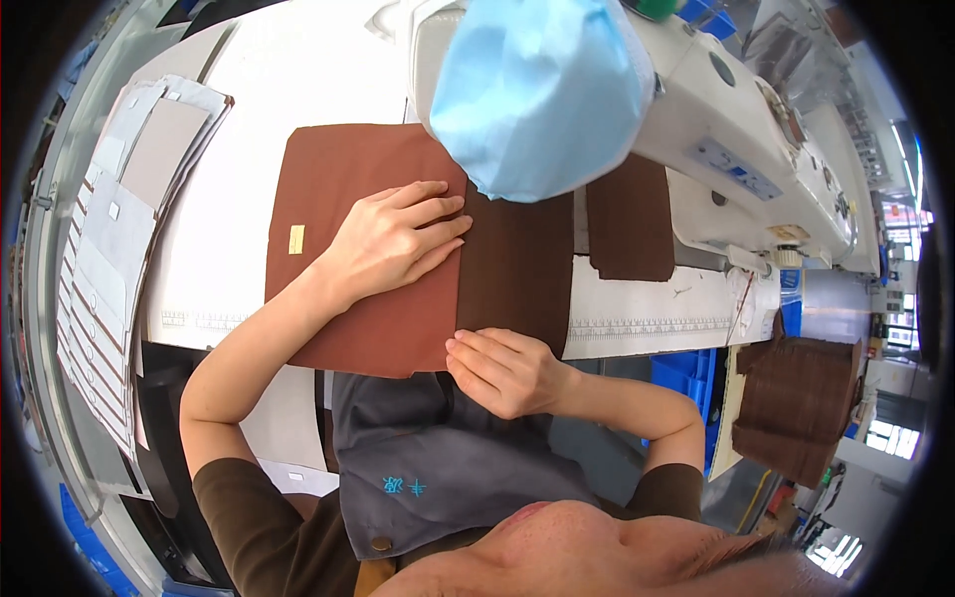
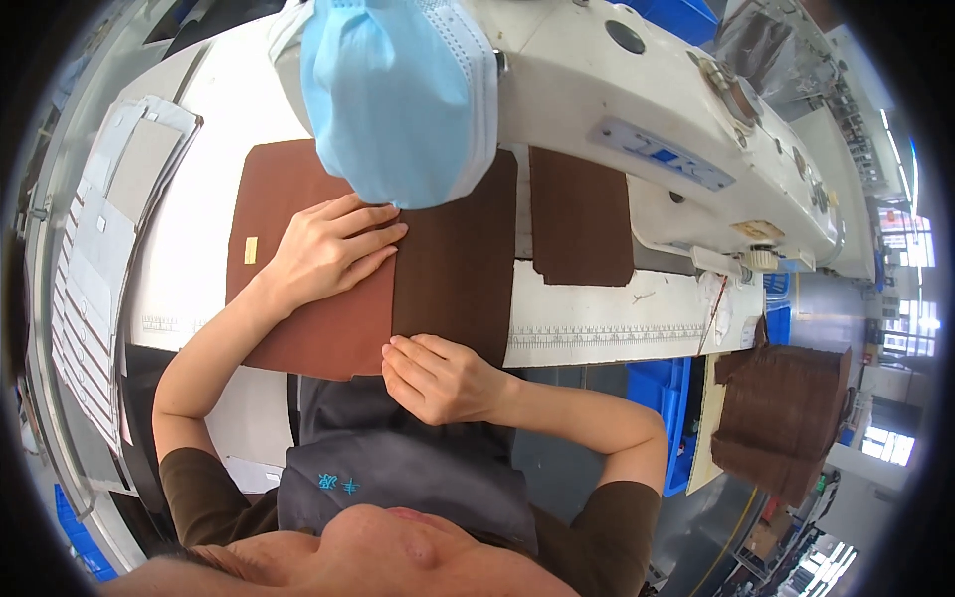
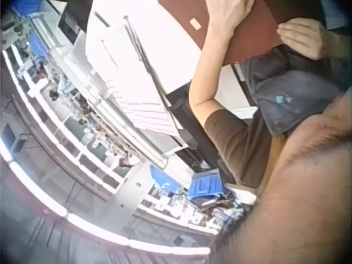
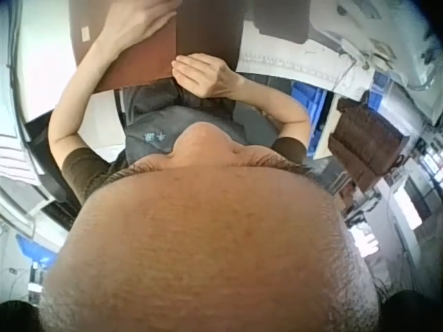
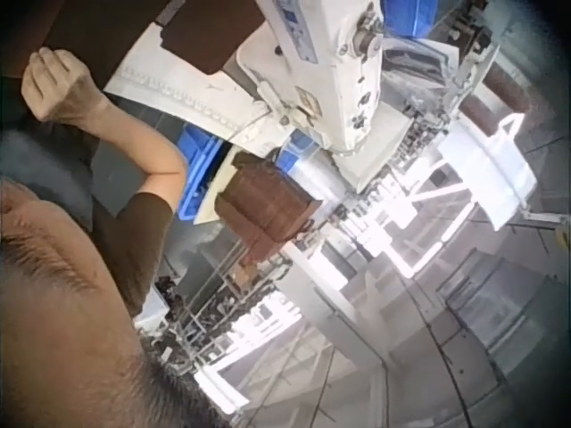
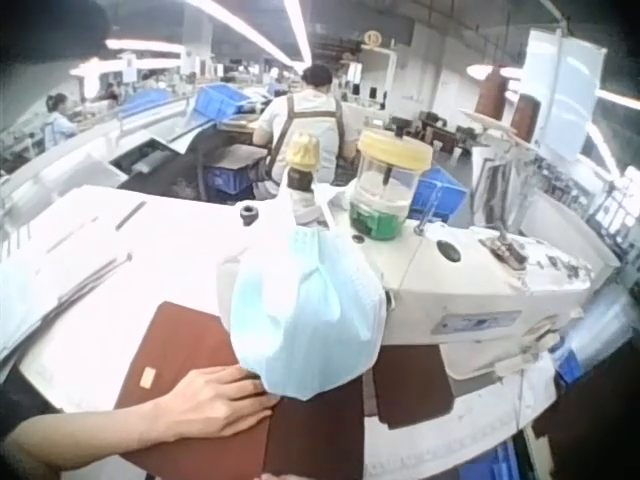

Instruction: Aligning leather components on a sewing machine table.

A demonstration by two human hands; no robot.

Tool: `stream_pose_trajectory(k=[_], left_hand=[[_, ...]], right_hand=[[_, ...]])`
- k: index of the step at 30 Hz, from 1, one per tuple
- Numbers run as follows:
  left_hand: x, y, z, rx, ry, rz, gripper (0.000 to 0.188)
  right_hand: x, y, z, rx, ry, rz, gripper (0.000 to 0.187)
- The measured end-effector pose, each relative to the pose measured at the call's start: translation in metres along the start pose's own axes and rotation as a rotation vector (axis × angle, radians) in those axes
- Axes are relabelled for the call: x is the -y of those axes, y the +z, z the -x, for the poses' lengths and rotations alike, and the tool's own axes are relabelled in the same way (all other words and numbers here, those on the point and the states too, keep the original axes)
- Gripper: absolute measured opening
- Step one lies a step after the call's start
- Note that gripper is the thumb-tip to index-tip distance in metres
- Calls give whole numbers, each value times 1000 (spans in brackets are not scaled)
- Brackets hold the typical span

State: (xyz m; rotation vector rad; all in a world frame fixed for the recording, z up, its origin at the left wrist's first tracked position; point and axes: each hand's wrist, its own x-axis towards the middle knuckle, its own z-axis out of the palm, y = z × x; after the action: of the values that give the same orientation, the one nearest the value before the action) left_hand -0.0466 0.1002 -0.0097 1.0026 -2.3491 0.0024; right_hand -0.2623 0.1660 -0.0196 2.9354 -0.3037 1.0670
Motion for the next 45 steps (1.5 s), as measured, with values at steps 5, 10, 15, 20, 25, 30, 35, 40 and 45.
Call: stream_pose_trajectory(k=[5, 10, 15, 20, 25, 30, 35, 40, 45], left_hand=[[3, -4, -4, 51, 1, -10, 19], [6, -7, -9, 67, -20, -3, 19], [4, -8, -4, 62, -8, 54, 21], [5, -7, -3, 86, 64, 73, 20], [11, -9, -6, 85, 13, 83, 22], [20, -15, -6, 174, 51, 79, 23], [30, -18, 6, 206, 124, 370, 25], [41, -18, -1, 209, 170, 391, 31], [49, -22, -13, 173, 48, 392, 25]], right_hand=[[-14, -2, -7, 51, 46, -25, 11], [-31, 1, -10, 50, 62, -28, 13], [-44, 2, -16, 49, 77, -42, 13], [-58, 7, -20, 32, 56, -34, 13], [-70, 9, -24, 34, 72, -12, 11], [-84, 14, -28, 9, 84, 1, 8], [-95, 24, -29, -102, 113, 60, 6], [-107, 26, -30, -85, 164, 82, 8], [-119, 30, -32, -149, 168, 113, 9]])
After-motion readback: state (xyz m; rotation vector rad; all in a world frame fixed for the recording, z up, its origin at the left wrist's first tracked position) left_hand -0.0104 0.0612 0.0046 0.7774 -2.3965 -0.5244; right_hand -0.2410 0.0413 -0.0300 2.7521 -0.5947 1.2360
